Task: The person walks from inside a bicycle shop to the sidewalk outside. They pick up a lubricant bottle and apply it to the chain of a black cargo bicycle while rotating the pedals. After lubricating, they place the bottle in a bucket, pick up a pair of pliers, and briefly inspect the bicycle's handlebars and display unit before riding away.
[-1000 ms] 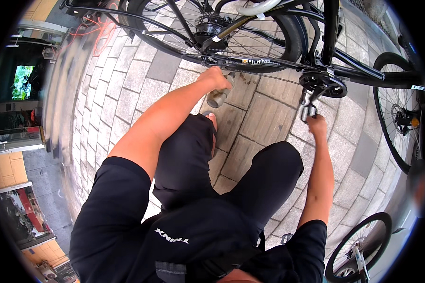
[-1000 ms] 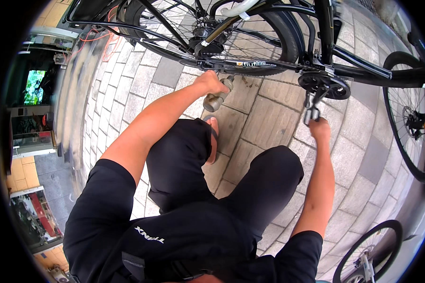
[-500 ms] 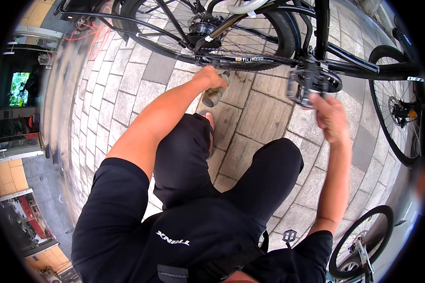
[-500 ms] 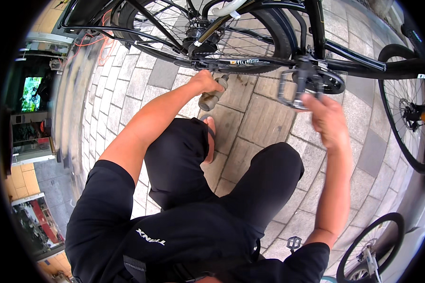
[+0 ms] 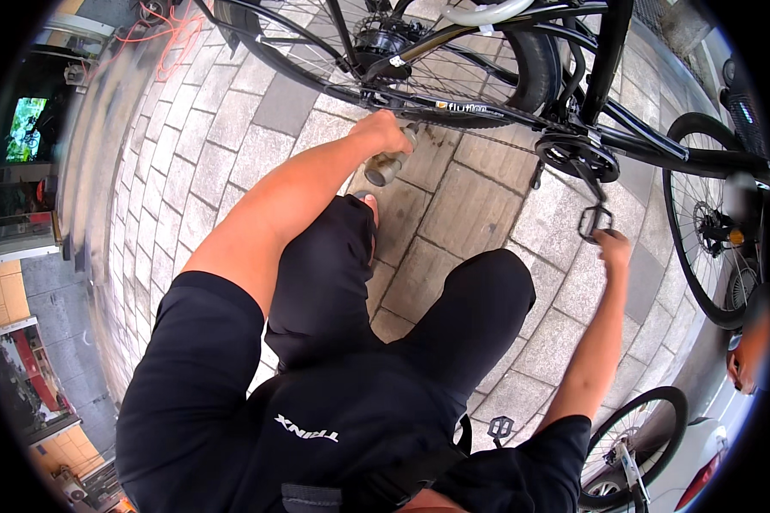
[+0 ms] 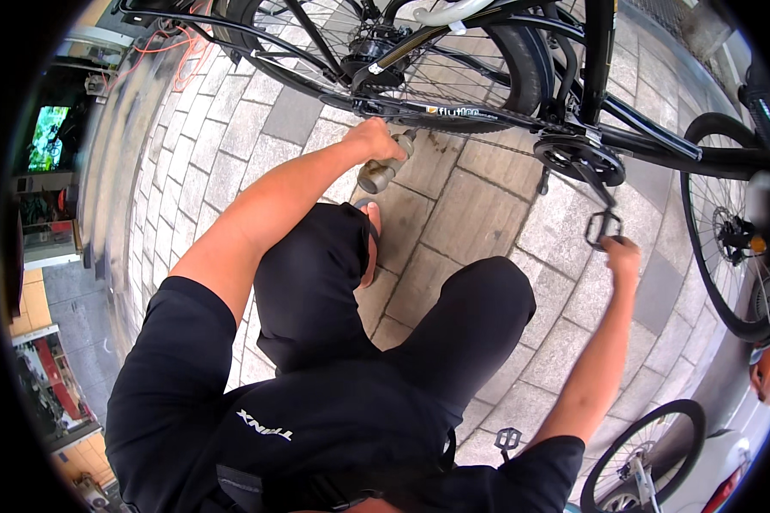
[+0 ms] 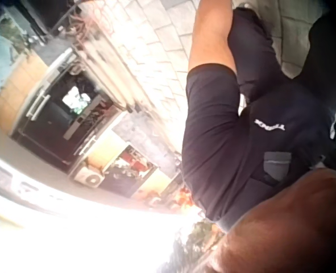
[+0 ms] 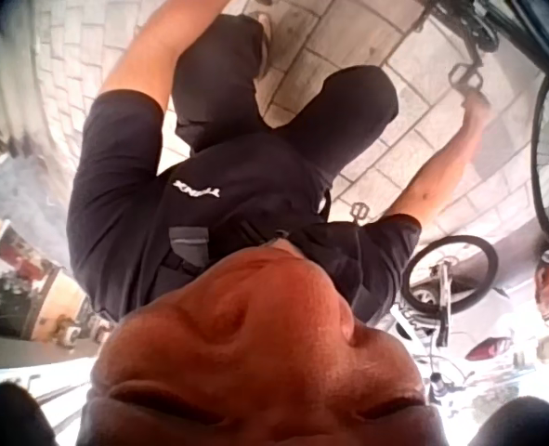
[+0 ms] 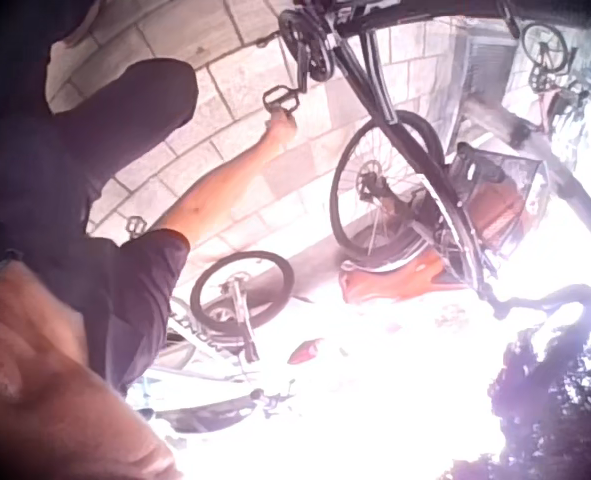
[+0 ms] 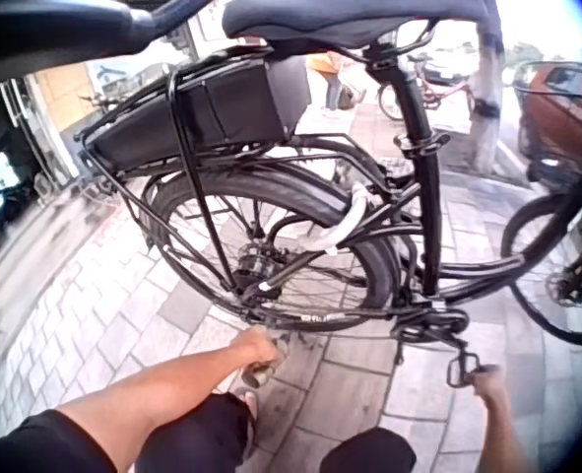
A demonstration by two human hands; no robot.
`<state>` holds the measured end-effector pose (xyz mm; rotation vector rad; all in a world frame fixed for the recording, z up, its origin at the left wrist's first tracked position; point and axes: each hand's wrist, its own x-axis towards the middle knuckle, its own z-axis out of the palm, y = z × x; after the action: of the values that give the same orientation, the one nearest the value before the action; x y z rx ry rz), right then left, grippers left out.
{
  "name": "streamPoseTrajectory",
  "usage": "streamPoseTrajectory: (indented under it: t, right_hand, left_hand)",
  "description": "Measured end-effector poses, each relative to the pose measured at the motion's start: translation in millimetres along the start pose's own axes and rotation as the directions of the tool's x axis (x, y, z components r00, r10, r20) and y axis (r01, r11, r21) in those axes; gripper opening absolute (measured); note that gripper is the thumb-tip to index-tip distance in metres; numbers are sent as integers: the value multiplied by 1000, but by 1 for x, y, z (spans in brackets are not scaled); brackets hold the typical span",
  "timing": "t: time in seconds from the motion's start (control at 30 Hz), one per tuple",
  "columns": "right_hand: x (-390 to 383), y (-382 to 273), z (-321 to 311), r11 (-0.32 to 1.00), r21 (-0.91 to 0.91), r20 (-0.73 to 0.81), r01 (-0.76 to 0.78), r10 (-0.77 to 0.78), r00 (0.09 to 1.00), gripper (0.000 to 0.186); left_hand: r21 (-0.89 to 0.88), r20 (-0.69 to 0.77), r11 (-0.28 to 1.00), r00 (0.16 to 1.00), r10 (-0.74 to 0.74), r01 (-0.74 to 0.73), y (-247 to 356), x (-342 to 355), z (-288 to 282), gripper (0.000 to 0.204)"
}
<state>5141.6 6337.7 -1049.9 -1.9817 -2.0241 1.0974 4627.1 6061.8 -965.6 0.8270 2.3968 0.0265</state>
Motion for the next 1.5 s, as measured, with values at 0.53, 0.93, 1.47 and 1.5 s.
streamPoseTrajectory:
  t: [0.53, 0.93, 1.47, 1.5]
  right_hand:
    - [-143, -234, 124, 884, 467, 442, -4, -229, 867, 24]
    - [-10, -36, 7, 990, 78, 119, -119, 110, 987, 29]
    - [-115, -216, 128, 925, 369, 485, 84, -269, 832, 27]
    - [-88, -187, 158, 952, 230, 390, 201, -279, 877, 35]
  left_hand:
    - [-1, 34, 998, 998, -57, 57, -12, -4, -4, 66]
    - [-16, 17, 997, 997, -69, 70, -12, -7, -2, 62]
    - [42, 31, 997, 997, -72, 71, 1, -6, -5, 68]
    - [31, 8, 999, 999, -33, 33, 0, 1, -1, 67]
